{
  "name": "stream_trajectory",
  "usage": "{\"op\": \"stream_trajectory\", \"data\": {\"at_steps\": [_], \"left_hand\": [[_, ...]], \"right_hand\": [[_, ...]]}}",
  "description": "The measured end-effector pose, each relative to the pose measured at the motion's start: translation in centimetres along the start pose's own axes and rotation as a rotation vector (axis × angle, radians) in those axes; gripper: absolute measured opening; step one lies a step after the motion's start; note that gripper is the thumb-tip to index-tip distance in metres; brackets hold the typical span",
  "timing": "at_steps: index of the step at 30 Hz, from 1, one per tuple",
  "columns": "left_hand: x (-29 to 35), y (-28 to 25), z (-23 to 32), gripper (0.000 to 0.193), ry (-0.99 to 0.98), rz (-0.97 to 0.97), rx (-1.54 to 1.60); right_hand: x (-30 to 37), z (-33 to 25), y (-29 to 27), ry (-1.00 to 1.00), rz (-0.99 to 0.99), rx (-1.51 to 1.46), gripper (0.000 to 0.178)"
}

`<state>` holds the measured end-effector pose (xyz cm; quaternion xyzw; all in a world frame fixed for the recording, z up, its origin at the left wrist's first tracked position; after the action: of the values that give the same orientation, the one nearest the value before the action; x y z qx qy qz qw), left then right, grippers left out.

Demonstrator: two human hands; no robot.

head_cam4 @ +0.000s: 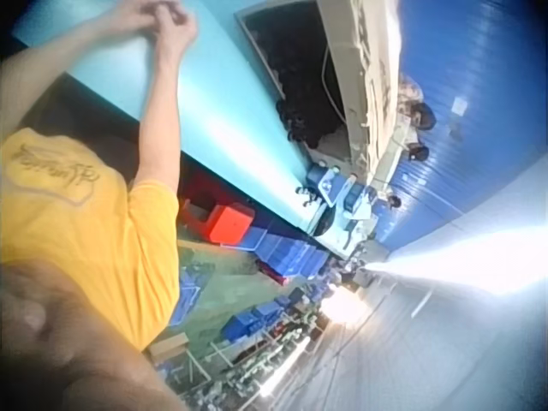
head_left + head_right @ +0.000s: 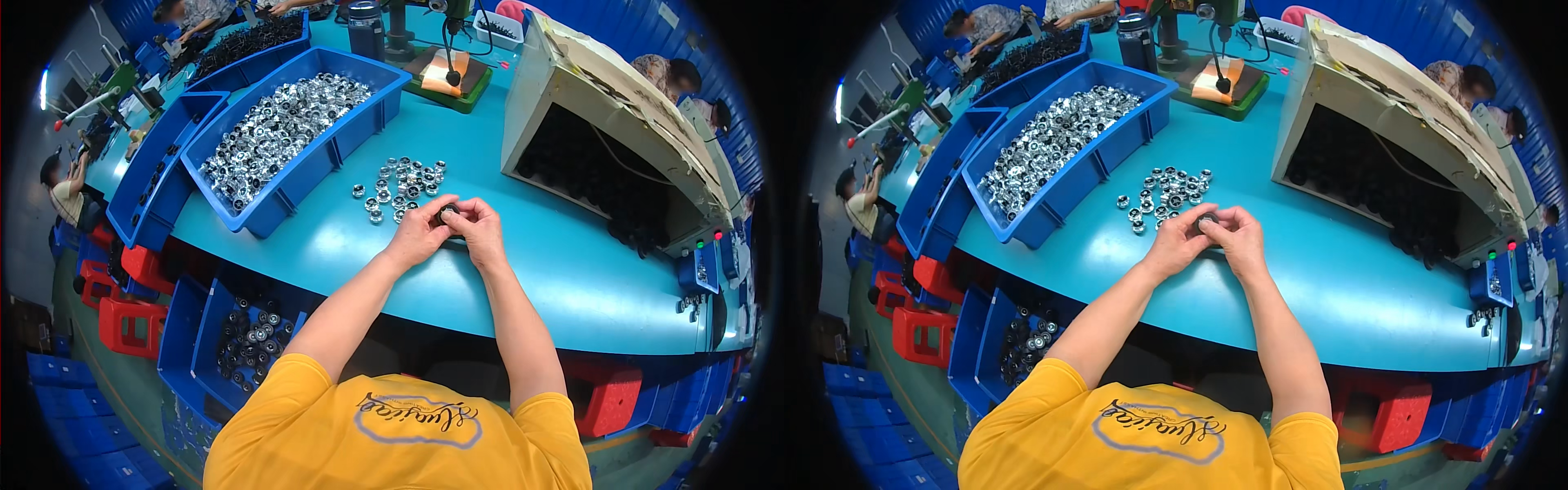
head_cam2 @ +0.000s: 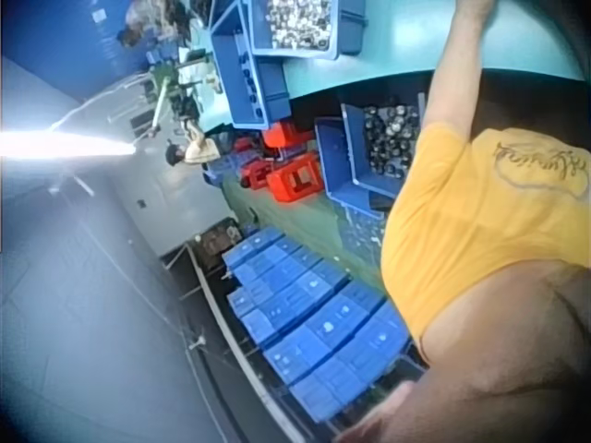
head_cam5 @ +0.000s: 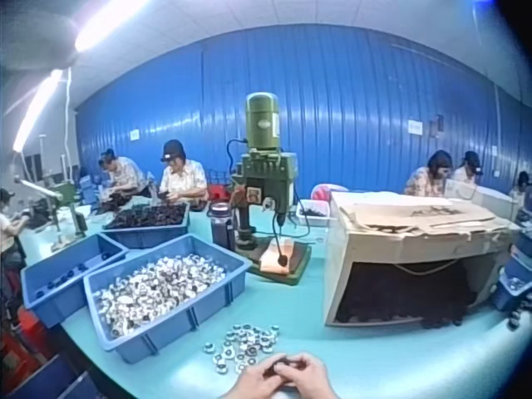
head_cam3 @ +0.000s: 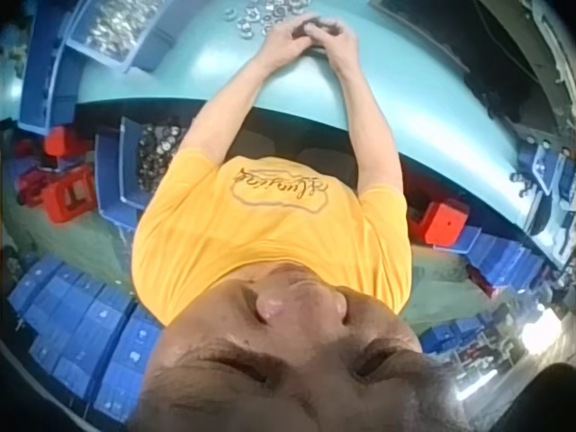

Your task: Assembling small metal ring components into black circular plastic housings at a factory workbench.

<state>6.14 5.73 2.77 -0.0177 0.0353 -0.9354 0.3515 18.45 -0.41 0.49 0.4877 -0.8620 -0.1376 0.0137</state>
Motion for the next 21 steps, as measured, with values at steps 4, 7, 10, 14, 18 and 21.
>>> {"op": "stream_trajectory", "data": {"at_steps": [4, 7, 10, 14, 18, 21], "left_hand": [[0.7, 0.2, 1.4, 0.047, 0.074, 0.057, -0.192], [1.0, 0.1, 2.1, 0.046, 0.136, 0.085, -0.292], [0.9, 0.2, 2.4, 0.042, 0.208, 0.040, -0.054], [0.7, 0.1, 2.8, 0.037, 0.050, -0.038, 0.224], [0.1, -0.4, 0.8, 0.033, -0.095, -0.024, 0.214], [-0.1, -0.8, 0.7, 0.028, -0.068, 0.051, 0.214]], "right_hand": [[0.0, 0.5, -0.6, -0.004, 0.020, 0.018, 0.024], [0.2, 0.5, -0.5, 0.024, -0.004, -0.005, 0.023], [0.1, 0.2, -0.2, 0.085, -0.076, -0.125, 0.022], [0.1, -1.3, 0.4, 0.102, -0.144, -0.230, 0.024], [0.2, -1.4, 0.4, 0.067, -0.167, -0.216, 0.028], [0.1, -0.6, 0.0, 0.046, -0.128, -0.147, 0.032]]}}
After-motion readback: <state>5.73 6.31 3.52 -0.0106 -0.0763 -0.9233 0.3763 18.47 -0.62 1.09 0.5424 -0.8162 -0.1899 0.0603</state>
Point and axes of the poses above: each hand's wrist, its own x-axis away from the middle knuckle, its own y-axis out of the palm, z = x × y, the point moved 9 cm from there along -x, towards the middle knuckle, and after that the axes turned 9 degrees about -y, right-handed, at the moved point
